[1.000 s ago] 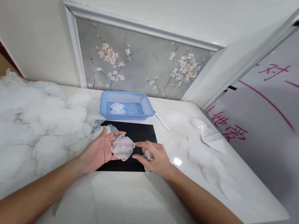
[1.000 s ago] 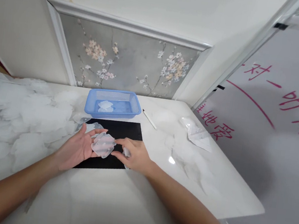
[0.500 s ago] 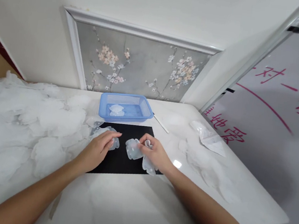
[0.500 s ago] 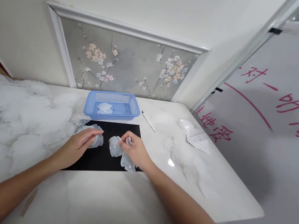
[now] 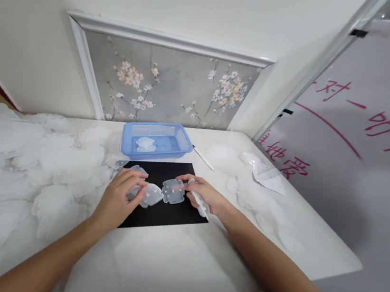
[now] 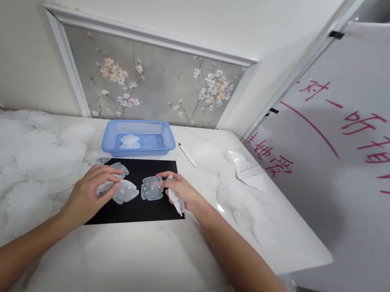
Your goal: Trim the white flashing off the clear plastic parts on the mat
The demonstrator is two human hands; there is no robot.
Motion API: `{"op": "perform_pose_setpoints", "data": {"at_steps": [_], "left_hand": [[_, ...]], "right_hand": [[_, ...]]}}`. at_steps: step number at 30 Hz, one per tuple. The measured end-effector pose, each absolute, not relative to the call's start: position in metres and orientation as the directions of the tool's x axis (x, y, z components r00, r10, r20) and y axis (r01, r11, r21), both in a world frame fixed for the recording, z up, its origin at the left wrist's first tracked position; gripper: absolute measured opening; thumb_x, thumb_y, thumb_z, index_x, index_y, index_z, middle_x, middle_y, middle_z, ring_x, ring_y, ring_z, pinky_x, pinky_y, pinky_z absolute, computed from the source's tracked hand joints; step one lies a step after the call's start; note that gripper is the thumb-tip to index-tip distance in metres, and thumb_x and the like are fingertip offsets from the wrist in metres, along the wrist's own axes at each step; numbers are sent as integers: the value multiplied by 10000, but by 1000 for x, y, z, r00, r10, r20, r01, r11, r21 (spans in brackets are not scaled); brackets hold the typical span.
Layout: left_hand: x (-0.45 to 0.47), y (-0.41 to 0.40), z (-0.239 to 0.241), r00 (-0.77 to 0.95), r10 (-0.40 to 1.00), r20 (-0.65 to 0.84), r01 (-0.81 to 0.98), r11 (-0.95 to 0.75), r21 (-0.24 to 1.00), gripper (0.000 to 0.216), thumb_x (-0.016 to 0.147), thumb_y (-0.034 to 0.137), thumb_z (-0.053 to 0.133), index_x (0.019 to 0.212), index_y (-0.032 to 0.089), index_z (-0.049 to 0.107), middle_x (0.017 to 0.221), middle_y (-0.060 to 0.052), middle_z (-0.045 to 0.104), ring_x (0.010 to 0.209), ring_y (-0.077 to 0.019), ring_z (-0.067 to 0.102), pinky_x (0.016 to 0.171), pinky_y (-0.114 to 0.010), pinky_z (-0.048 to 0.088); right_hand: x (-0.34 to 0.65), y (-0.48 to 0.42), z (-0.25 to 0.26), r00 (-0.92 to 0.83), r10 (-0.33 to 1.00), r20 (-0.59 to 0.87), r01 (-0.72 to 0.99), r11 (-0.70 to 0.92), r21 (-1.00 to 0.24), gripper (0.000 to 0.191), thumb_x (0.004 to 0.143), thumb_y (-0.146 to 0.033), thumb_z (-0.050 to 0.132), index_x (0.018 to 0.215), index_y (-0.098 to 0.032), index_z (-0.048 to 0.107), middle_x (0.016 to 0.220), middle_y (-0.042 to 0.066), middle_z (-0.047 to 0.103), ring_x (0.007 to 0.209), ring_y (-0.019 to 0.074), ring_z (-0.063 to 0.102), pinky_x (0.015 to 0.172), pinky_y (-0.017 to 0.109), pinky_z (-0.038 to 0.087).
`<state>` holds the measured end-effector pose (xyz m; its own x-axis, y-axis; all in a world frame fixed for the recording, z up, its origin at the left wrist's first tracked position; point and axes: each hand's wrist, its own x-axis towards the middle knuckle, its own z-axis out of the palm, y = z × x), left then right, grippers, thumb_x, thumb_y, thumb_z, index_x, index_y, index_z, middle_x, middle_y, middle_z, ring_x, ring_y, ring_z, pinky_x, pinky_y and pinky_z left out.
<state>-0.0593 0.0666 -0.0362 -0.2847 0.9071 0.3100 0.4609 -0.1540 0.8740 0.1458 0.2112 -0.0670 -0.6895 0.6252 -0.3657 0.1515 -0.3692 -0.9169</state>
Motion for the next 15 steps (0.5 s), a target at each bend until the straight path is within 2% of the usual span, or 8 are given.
{"op": "perform_pose_setpoints", "data": {"at_steps": [4, 6, 8, 11, 15], "left_hand": [[-55, 64, -36, -224, 954, 200, 494, -66, 867, 105, 790, 368, 684, 801, 284, 746, 972, -59, 694, 969, -290, 561, 948, -438, 399], [-54, 65, -38, -238, 967, 87, 386, 12, 922, 167, 826, 412, 638, 853, 266, 713, 963, -59, 690, 903, -265, 589, 848, -404, 454], [-53, 66, -39, -230, 973, -30, 180, 73, 981, 244, 856, 472, 581, 846, 241, 658, 1002, -63, 671, 915, -251, 600, 796, -378, 486], [-52, 69, -40, -157, 974, -164, -88, 151, 985, 316, 866, 503, 551, 775, 203, 586, 1073, -68, 632, 951, -237, 601, 810, -371, 503], [-52, 70, -45, -143, 957, -252, -134, 234, 963, 226, 816, 407, 652, 935, 218, 617, 1055, -52, 620, 953, -220, 602, 856, -372, 494]], "right_hand": [[147, 214, -64, -699, 612, -370, 132, -398, -908, 371, 661, -299, 703, 1001, -181, 611, 460, -98, 462, 343, 54, 290, 353, 205, 240], [147, 214, -63, -696, 612, -375, 137, -400, -906, 384, 647, -301, 722, 995, -180, 611, 447, -109, 444, 332, 49, 282, 347, 200, 231], [147, 213, -63, -697, 613, -373, 133, -400, -907, 390, 643, -309, 729, 992, -182, 613, 451, -111, 447, 327, 46, 283, 343, 198, 227], [146, 213, -64, -699, 613, -368, 121, -405, -906, 377, 641, -312, 728, 977, -184, 616, 455, -109, 457, 328, 46, 286, 336, 195, 228], [146, 211, -64, -694, 630, -349, 110, -386, -916, 349, 636, -315, 722, 942, -185, 615, 434, -109, 449, 332, 54, 298, 328, 194, 246]]}}
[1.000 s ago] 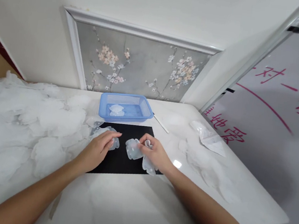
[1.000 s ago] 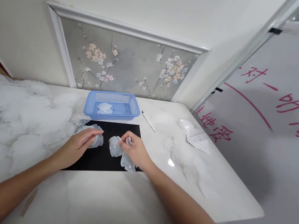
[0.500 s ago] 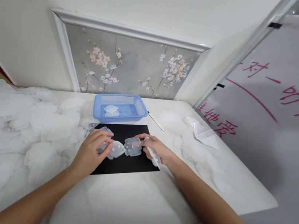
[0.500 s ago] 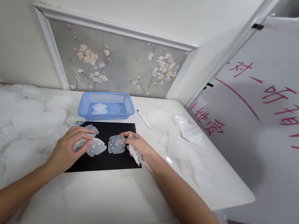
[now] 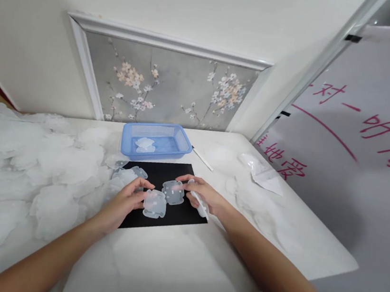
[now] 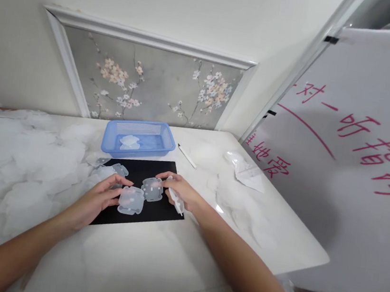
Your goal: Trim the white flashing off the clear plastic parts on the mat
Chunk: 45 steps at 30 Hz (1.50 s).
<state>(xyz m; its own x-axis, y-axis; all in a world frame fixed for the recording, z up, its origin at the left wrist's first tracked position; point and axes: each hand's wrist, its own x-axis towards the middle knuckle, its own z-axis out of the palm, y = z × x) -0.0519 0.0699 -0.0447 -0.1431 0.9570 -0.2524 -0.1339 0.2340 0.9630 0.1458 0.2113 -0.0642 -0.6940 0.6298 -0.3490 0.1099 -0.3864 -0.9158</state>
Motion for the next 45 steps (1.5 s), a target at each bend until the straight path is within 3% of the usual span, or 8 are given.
{"op": "perform_pose_setpoints", "data": {"at_steps": [6, 15, 20, 26, 30, 35, 39, 45], "left_hand": [[-55, 71, -53, -114, 962, -248, -206, 221, 953, 285, 839, 460, 623, 1007, 230, 634, 1168, -79, 624, 1125, -264, 572, 933, -411, 473], [-57, 73, -50, -116, 945, -306, -304, 259, 917, 319, 828, 459, 643, 1014, 201, 627, 1094, -107, 691, 1068, -273, 626, 936, -437, 463], [-58, 73, -48, -143, 936, -322, -282, 273, 920, 277, 800, 370, 688, 1007, 197, 624, 1028, -90, 705, 1009, -247, 642, 912, -416, 473], [-58, 75, -52, -165, 935, -314, -246, 269, 931, 273, 715, 227, 744, 971, 196, 654, 998, -73, 692, 960, -226, 643, 888, -392, 476], [-58, 75, -54, -160, 939, -304, -233, 263, 936, 269, 696, 184, 737, 953, 196, 656, 976, -58, 682, 950, -211, 640, 886, -380, 476], [-58, 75, -55, -159, 937, -311, -219, 274, 937, 293, 676, 141, 714, 958, 192, 650, 950, -49, 684, 896, -189, 645, 858, -356, 481], [-59, 75, -58, -161, 940, -302, -233, 261, 937, 310, 658, 123, 707, 956, 186, 650, 950, -54, 687, 889, -190, 646, 850, -351, 477], [-60, 76, -59, -157, 939, -306, -223, 268, 937, 339, 632, 107, 696, 957, 189, 643, 922, -25, 682, 861, -167, 650, 806, -306, 488]], "right_hand": [[145, 207, -63, -674, 659, -334, 103, -365, -925, 398, 611, -342, 759, 945, -189, 604, 364, -130, 382, 324, 62, 285, 331, 190, 238], [143, 206, -66, -644, 702, -302, 79, -332, -940, 393, 601, -359, 767, 920, -195, 605, 370, -125, 391, 319, 63, 287, 340, 200, 219], [142, 205, -69, -615, 756, -223, 70, -230, -971, 336, 616, -368, 745, 878, -190, 633, 456, -94, 461, 358, 55, 313, 382, 211, 215], [145, 207, -70, -542, 829, -135, 80, -109, -991, 173, 709, -348, 646, 777, -189, 653, 559, -33, 523, 481, 95, 435, 448, 225, 300], [149, 207, -67, -540, 840, -50, 138, 30, -990, 178, 747, -371, 635, 729, -196, 613, 589, -25, 523, 527, 108, 463, 485, 230, 347], [151, 202, -69, -708, 698, 112, 280, 423, -862, 86, 768, -228, 612, 853, -221, 602, 666, -41, 563, 545, 110, 478, 555, 246, 400], [151, 194, -71, -851, 427, 305, 150, 755, -638, 243, 825, -106, 502, 1001, -230, 614, 890, 16, 618, 723, 134, 587, 677, 261, 477], [147, 184, -73, -954, 144, 263, 60, 951, -304, 402, 839, -90, 522, 1209, -240, 565, 1238, 85, 539, 769, 119, 613, 628, 245, 512]]}}
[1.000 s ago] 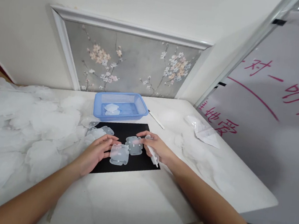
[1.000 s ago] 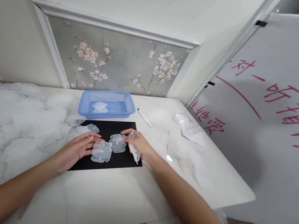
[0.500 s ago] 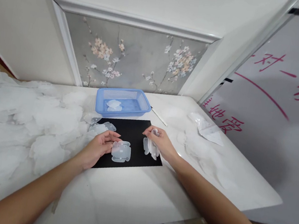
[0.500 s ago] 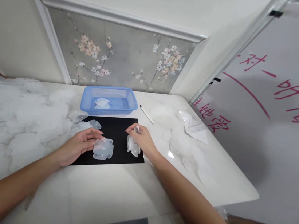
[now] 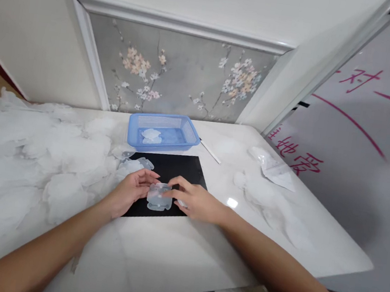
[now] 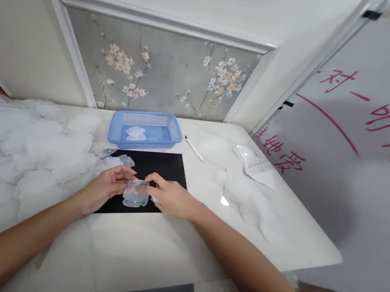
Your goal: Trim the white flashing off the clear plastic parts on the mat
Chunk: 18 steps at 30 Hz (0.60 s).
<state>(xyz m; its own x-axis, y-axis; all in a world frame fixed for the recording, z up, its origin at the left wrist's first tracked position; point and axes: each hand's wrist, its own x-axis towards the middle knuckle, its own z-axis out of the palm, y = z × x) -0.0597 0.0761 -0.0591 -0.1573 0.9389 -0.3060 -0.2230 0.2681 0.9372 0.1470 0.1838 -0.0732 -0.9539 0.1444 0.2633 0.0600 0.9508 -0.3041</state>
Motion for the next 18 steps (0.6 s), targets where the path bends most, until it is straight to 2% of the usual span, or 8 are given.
{"op": "perform_pose_setpoints", "data": {"at_steps": [2, 4, 6, 8, 10, 12, 15, 18], "left_hand": [[-59, 76, -59, -163, 936, -314, -227, 274, 935, 334, 638, 120, 700, 959, 188, 640, 923, -24, 681, 856, -161, 651, 789, -292, 491], [-57, 75, -59, -166, 932, -322, -219, 283, 934, 331, 652, 142, 698, 972, 189, 633, 919, -26, 681, 808, -154, 648, 729, -279, 492], [-56, 75, -58, -163, 937, -308, -169, 281, 945, 320, 680, 171, 679, 995, 194, 627, 938, -37, 686, 791, -162, 647, 695, -285, 489], [-56, 74, -57, -165, 959, -229, -28, 227, 973, 265, 727, 189, 635, 991, 200, 627, 973, -49, 691, 859, -189, 652, 751, -319, 498], [-59, 73, -55, -187, 980, -65, 234, 109, 966, 206, 777, 187, 573, 971, 217, 635, 1005, -49, 683, 941, -212, 637, 844, -364, 491], [-67, 73, -51, -188, 973, 132, 543, -9, 840, 208, 816, 180, 519, 973, 240, 642, 1045, -46, 663, 1005, -232, 602, 916, -406, 462], [-84, 72, -45, -160, 953, 258, 834, -9, 552, 219, 833, 203, 518, 1010, 240, 641, 1058, -65, 623, 1049, -277, 541, 936, -454, 433], [-98, 73, -40, -192, 968, 162, 906, 111, 409, 183, 796, 251, 594, 970, 212, 634, 1013, -83, 589, 1001, -304, 532, 875, -460, 449]], "right_hand": [[143, 181, -76, -951, 73, 301, 6, 976, -218, 374, 871, -95, 490, 1209, -236, 570, 1339, 95, 517, 839, 137, 637, 674, 268, 529], [139, 178, -80, -923, 21, 385, -61, 978, -199, 271, 900, -133, 485, 1120, -221, 618, 1316, 89, 572, 897, 164, 652, 745, 301, 535], [136, 176, -82, -877, 73, 476, -91, 945, -313, 169, 903, -182, 508, 985, -210, 653, 1152, 69, 676, 874, 168, 664, 781, 305, 528], [134, 176, -82, -820, 308, 482, -8, 836, -549, 123, 880, -222, 534, 894, -207, 656, 911, 33, 720, 769, 154, 661, 715, 271, 519], [135, 179, -79, -723, 603, 335, 153, 614, -774, 109, 841, -259, 561, 848, -201, 653, 716, -5, 676, 624, 134, 615, 591, 238, 480], [137, 185, -75, -627, 770, 123, 274, 366, -890, 116, 795, -275, 580, 819, -194, 659, 639, -24, 631, 535, 117, 554, 513, 224, 425], [140, 196, -72, -594, 801, -77, 335, 159, -929, 160, 722, -240, 592, 834, -182, 691, 636, -23, 622, 522, 112, 536, 502, 220, 405], [141, 202, -72, -600, 789, -134, 359, 117, -926, 205, 673, -212, 598, 843, -184, 709, 629, -29, 615, 537, 113, 534, 514, 220, 406]]}}
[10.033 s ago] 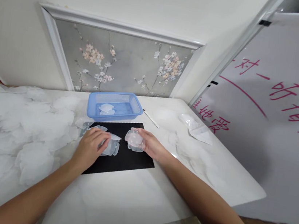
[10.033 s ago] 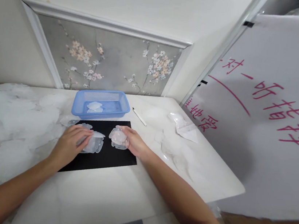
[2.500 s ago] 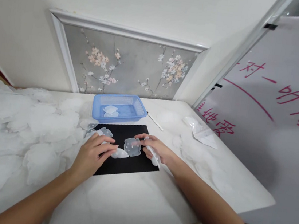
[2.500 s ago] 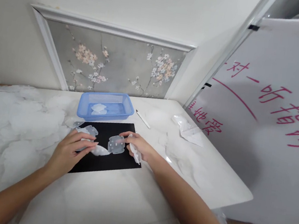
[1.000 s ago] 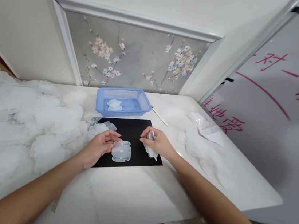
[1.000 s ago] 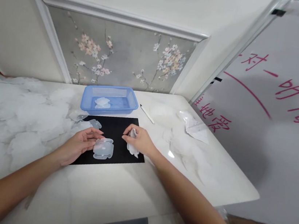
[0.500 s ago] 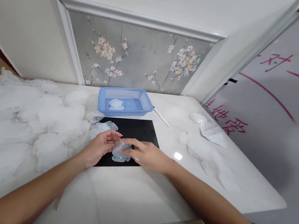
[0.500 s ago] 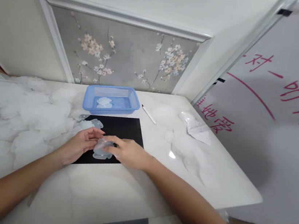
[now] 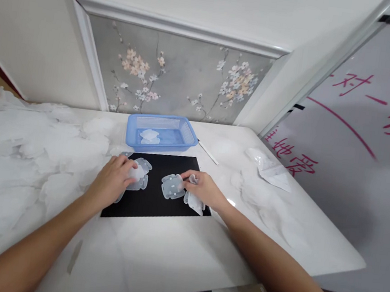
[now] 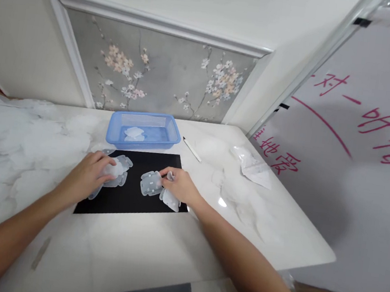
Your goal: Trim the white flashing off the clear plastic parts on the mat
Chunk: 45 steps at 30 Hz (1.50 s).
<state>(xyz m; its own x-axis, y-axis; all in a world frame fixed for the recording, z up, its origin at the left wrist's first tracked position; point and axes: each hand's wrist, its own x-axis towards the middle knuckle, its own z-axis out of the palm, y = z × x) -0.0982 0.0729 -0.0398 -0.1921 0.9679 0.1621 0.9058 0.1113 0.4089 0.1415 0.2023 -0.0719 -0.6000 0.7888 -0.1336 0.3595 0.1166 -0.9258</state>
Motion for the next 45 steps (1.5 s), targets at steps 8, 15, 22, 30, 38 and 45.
{"op": "perform_pose_setpoints", "data": {"at_steps": [8, 15, 22, 30, 38, 45], "left_hand": [[-117, 63, -23, 4, 995, -99, 876, 44, 480, 289, 756, 214, 594, 1036, 268, 643, 1095, -54, 566, 975, -266, 568, 819, -380, 458], [-129, 61, -26, 103, 993, -50, 883, -68, 464, 198, 766, 148, 478, 888, 239, 605, 1076, -40, 571, 916, -217, 569, 779, -329, 461], [-122, 66, -17, -68, 997, 39, 888, 42, 458, 182, 776, 260, 545, 910, 231, 664, 1177, -43, 597, 707, -165, 573, 741, -345, 480], [-91, 71, -19, -203, 969, 143, 792, 76, 606, 156, 787, 277, 577, 708, 251, 709, 886, -19, 716, 776, -212, 614, 737, -336, 481], [-61, 74, -48, -297, 955, -23, 322, 123, 939, 170, 794, 357, 613, 898, 223, 633, 934, -13, 659, 703, -164, 633, 617, -282, 469], [-49, 81, -63, -254, 955, -156, -194, 108, 975, 228, 701, 311, 743, 866, 185, 649, 1021, -68, 679, 1000, -258, 666, 799, -350, 517]], "right_hand": [[143, 206, -69, -596, 771, -225, 329, -21, -944, 202, 617, -205, 620, 800, -159, 690, 615, -4, 629, 506, 119, 516, 503, 243, 390], [144, 206, -66, -607, 762, -227, 316, -30, -948, 204, 615, -206, 610, 796, -158, 690, 628, -8, 643, 525, 113, 516, 523, 238, 381], [144, 206, -67, -612, 760, -218, 307, -26, -951, 212, 618, -212, 611, 806, -150, 684, 670, 15, 661, 563, 129, 537, 540, 246, 392], [144, 205, -66, -620, 759, -199, 321, 14, -947, 208, 626, -237, 616, 808, -158, 681, 642, 3, 637, 524, 116, 502, 495, 238, 362], [145, 207, -73, -650, 744, -156, 300, 63, -952, 228, 659, -244, 591, 849, -167, 690, 676, 8, 664, 559, 127, 552, 525, 236, 407], [144, 207, -75, -650, 749, -130, 276, 72, -959, 251, 643, -237, 567, 853, -169, 686, 670, -2, 649, 593, 135, 551, 572, 247, 412]]}}
